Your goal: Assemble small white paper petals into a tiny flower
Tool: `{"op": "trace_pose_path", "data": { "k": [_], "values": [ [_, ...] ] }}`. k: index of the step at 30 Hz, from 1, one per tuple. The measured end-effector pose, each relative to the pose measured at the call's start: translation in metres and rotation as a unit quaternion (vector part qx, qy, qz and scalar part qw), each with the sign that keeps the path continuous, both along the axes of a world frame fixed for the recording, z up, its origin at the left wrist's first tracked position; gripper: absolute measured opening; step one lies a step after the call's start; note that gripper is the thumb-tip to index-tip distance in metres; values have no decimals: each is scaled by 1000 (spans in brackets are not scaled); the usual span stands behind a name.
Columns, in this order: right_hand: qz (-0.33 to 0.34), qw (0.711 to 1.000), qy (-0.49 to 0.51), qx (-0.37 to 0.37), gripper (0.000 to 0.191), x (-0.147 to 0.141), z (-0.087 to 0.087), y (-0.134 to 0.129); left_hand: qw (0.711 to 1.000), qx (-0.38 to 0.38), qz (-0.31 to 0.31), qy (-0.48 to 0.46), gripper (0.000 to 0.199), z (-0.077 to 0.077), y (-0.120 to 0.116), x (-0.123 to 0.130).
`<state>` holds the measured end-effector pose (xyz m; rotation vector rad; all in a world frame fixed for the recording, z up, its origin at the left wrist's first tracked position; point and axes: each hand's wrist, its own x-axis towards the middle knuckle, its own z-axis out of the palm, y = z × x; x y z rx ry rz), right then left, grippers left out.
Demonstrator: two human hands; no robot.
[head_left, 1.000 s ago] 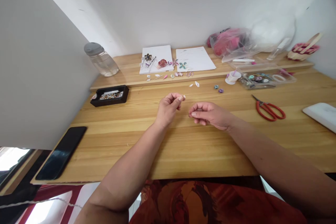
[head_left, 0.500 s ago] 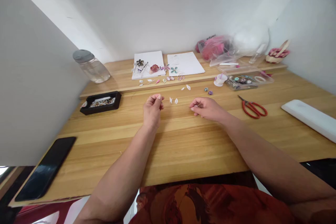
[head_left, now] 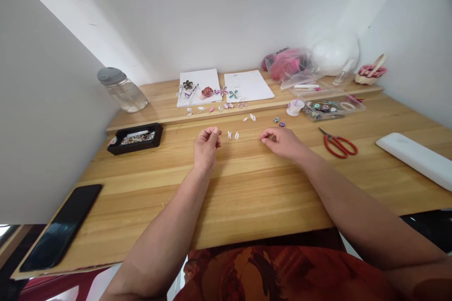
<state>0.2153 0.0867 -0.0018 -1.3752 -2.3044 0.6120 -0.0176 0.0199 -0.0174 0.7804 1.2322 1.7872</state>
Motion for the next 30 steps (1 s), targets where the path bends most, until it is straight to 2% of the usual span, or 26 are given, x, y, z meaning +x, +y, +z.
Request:
{"op": "trace_pose_path", "data": {
  "k": [5,9,12,16,25,30],
  "values": [
    [-18,999,15,-30,21,5,0,8,1000,-2,-2,-3,29,1,0,1],
    [-30,999,8,-20,27,5,-1,7,1000,-3,-4,-3,29,2,0,1],
    [14,999,-9,27,32,5,-4,5,1000,1,-1,-1,29,1,0,1],
    [59,996,-20,62,25,4,-9,5,1000,7,4,4,28,2,1,-1],
    [-28,994,-63,82,21,10,-10,14,998,26,56,-19,23,6,2,-9],
    [-67,991,-80,80,26,13,-7,14,999,18,45,-16,26,7,1,-7]
  ]
}}
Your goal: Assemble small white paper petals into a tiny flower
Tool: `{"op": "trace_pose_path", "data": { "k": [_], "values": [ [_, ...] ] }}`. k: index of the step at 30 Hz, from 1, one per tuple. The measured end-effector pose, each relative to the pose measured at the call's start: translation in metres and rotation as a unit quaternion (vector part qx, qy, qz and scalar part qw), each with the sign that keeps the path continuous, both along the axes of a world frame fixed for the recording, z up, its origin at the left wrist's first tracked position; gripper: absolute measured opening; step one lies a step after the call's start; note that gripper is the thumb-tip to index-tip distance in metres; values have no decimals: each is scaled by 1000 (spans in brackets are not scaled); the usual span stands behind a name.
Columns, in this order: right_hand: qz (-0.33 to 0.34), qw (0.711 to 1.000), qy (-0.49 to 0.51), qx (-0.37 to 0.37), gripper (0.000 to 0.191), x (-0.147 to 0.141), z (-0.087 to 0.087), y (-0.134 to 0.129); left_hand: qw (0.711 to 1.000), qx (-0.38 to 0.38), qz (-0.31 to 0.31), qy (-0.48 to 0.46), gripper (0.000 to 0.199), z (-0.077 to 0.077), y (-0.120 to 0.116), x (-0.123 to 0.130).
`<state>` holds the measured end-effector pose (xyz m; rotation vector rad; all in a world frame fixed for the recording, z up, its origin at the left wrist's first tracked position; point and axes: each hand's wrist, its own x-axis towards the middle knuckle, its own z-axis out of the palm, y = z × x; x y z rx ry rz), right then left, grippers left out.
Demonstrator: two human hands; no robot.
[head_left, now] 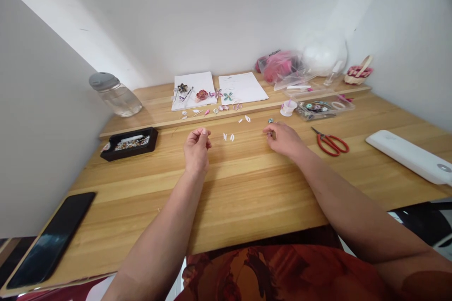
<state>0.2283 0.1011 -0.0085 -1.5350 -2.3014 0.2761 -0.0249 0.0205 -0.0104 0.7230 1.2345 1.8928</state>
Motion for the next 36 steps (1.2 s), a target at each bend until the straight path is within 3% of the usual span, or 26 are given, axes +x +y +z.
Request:
{"op": "trace_pose_path", "data": {
  "k": [8,17,20,23,25,27,29,31,33,36],
  "values": [
    [16,1000,5,-11,30,0,3,-2,1000,9,-8,7,27,2,-3,2],
    [-27,1000,-6,-6,25,4,3,-1,1000,13,14,-4,29,4,-2,1],
    [-33,999,2,33,30,1,10,-8,1000,3,-26,-1,30,4,-5,6],
    [1,985,140,98,38,-13,21,-25,994,-18,-103,32,29,4,-10,15],
    [48,958,281,29,40,-27,29,-40,987,-26,-147,66,28,5,-15,21],
    [112,897,409,-125,40,-42,35,-53,981,-26,-171,90,27,6,-18,26],
    [147,829,473,-261,44,-55,39,-63,978,-18,-185,96,27,9,-21,30],
    [141,790,500,-326,45,-64,42,-67,976,-12,-199,89,27,11,-22,31],
    [122,782,487,-369,39,-70,44,-66,975,-13,-207,81,28,11,-21,31],
    [98,813,432,-377,22,-73,43,-58,977,-22,-198,73,31,9,-19,29]
  ]
}}
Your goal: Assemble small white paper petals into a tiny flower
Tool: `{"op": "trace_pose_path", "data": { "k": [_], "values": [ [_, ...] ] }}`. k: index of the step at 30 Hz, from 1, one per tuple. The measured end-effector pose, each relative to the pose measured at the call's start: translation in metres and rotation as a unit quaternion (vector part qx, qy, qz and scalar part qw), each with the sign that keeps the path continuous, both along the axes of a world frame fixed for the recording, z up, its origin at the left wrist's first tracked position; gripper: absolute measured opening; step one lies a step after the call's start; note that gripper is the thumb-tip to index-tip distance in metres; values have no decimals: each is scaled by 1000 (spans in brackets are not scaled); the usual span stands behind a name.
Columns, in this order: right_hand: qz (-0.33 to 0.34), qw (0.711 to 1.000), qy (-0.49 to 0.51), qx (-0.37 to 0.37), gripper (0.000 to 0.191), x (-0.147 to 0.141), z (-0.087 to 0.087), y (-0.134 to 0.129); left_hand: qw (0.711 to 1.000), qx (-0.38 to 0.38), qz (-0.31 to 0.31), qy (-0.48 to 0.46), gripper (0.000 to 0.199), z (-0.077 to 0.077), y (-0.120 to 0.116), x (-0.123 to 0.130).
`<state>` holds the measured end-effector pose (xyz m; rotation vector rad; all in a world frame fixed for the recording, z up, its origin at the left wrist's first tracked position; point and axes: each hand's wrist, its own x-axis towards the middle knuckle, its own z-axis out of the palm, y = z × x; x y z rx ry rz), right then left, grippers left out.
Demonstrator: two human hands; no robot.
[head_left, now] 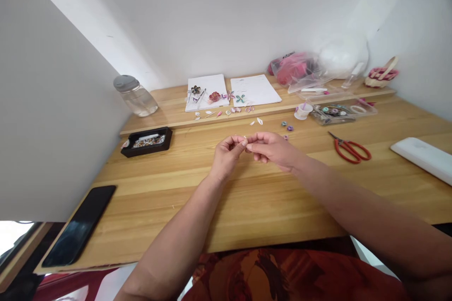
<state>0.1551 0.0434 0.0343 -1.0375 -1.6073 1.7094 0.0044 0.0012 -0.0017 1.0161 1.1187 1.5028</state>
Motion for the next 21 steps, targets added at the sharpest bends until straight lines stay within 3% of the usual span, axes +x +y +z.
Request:
{"op": "trace_pose_path", "data": {
  "k": [6,13,17,21],
  "values": [
    [-42,992,-51,107,27,1,-14,13,1000,-20,9,4,35,-6,5,-3],
    [-21,960,-123,250,24,14,-21,16,999,-35,-3,24,36,-4,3,-5],
    [-61,945,-149,286,22,20,-23,23,999,-37,18,29,34,-3,4,-9],
    [-85,945,-151,276,23,23,-27,32,997,-41,55,38,30,-4,8,-15]
  ]
}}
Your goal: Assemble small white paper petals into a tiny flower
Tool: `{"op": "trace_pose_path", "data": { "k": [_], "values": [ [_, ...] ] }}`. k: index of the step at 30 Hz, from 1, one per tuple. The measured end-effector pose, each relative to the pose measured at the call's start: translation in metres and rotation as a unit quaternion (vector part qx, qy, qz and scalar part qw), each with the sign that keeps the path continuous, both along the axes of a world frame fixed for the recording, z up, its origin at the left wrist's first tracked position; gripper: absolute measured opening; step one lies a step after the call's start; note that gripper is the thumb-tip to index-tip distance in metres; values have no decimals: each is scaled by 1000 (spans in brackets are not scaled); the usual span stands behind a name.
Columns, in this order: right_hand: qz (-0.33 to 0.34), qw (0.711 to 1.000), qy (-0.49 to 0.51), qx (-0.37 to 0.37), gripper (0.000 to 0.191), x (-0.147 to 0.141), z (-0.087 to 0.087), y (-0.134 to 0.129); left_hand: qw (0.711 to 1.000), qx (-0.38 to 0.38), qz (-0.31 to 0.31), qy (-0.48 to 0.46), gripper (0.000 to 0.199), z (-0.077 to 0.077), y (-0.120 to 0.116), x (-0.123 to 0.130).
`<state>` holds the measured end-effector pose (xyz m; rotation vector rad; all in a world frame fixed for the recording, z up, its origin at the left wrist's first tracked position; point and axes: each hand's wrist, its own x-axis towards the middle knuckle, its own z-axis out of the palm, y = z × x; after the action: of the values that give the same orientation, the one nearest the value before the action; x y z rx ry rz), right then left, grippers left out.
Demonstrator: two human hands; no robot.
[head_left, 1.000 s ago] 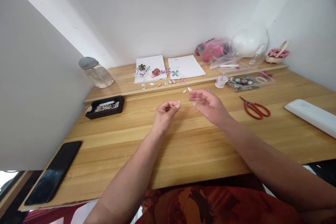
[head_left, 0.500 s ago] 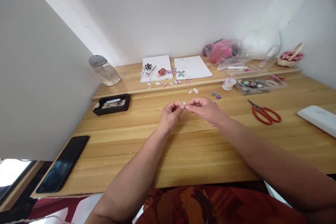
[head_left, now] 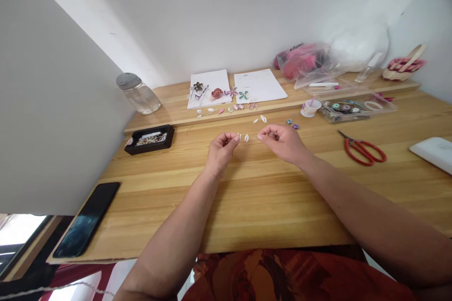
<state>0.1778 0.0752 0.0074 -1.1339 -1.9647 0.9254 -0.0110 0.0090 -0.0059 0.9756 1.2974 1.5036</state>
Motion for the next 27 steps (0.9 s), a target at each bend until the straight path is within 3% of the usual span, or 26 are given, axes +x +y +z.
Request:
{"op": "trace_pose_path", "data": {
  "k": [2,5,7,9,13,18,20,25,27],
  "values": [
    [2,1000,1,-13,25,1,-2,3,999,8,9,52,23,-3,2,-3],
    [2,1000,-4,-7,24,0,-6,4,975,43,26,217,11,-9,4,-8],
    [-16,1000,-7,9,22,-1,-9,4,937,71,21,340,9,-14,4,-10],
    [-46,998,-3,31,20,-3,-13,6,900,78,-6,428,19,-18,3,-10],
    [-73,995,15,63,18,-6,-17,9,831,48,-42,553,35,-21,3,-1],
    [-64,994,26,79,16,-6,-18,9,744,4,-55,666,37,-18,3,14],
    [-60,994,35,87,15,-6,-19,10,740,7,-49,671,34,-19,1,14],
    [-65,992,49,94,16,-6,-23,15,794,83,-58,600,25,-28,-1,7],
    [-67,992,49,95,16,-6,-24,17,801,103,-45,588,25,-31,-1,4]
  ]
}}
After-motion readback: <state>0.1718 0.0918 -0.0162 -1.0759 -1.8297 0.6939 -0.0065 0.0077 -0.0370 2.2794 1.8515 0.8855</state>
